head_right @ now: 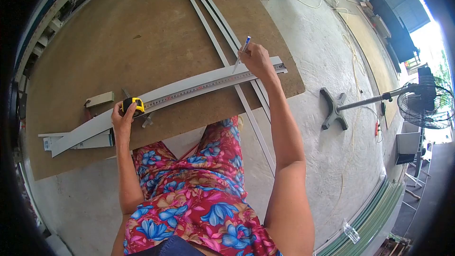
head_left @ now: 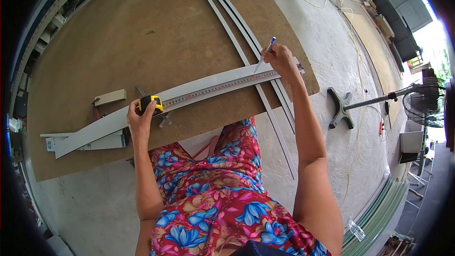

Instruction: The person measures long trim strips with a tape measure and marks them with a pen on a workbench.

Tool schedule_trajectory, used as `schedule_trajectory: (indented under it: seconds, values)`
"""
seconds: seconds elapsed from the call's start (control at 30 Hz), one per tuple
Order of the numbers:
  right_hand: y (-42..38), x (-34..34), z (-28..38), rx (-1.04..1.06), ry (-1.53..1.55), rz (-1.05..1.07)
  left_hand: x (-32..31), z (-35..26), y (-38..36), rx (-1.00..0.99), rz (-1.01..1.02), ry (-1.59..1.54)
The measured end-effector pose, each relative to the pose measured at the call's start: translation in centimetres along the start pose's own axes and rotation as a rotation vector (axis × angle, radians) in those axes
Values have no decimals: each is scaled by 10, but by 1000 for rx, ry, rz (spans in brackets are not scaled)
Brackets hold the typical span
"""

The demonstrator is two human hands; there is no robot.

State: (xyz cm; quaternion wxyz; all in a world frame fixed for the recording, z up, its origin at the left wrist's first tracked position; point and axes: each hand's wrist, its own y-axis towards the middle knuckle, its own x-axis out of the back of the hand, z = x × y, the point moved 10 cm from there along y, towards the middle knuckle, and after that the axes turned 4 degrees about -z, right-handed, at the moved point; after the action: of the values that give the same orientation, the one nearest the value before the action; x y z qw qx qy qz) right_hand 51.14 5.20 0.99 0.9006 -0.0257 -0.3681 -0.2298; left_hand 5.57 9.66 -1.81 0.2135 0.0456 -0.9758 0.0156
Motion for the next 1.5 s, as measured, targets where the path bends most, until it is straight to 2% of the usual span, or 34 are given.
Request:
schedule_trajectory:
  seconds: [0.23,0.33,0.53,0.67,0.87,0.97,1.07,1.17,1.27,1.37,1.5]
  values:
    - [3,-6,11,40,28,7,1,6,3,-26,-20,18]
    - [5,-4,17,21,22,-68,1,3,0,4,-20,9]
    - [8,-4,12,17,-97,19,1,3,0,5,-16,-17]
    - [5,-5,19,10,39,-64,0,1,0,-4,-14,-6]
    - [6,-12,6,-13,3,13,2,3,1,-26,-26,1]
    - [5,-11,17,-4,77,-27,0,1,0,-17,-25,-4]
    - [2,-8,19,-77,1,5,2,4,1,-16,-23,-9]
    - [4,-16,12,-37,-70,42,2,3,0,-20,-29,-8]
    - [3,-15,18,31,132,-19,0,4,1,-9,-17,-18]
    - [-2,-22,19,-20,92,90,3,4,0,-11,-25,-4]
    - [1,-13,21,20,29,-27,1,3,-1,-18,-23,-22]
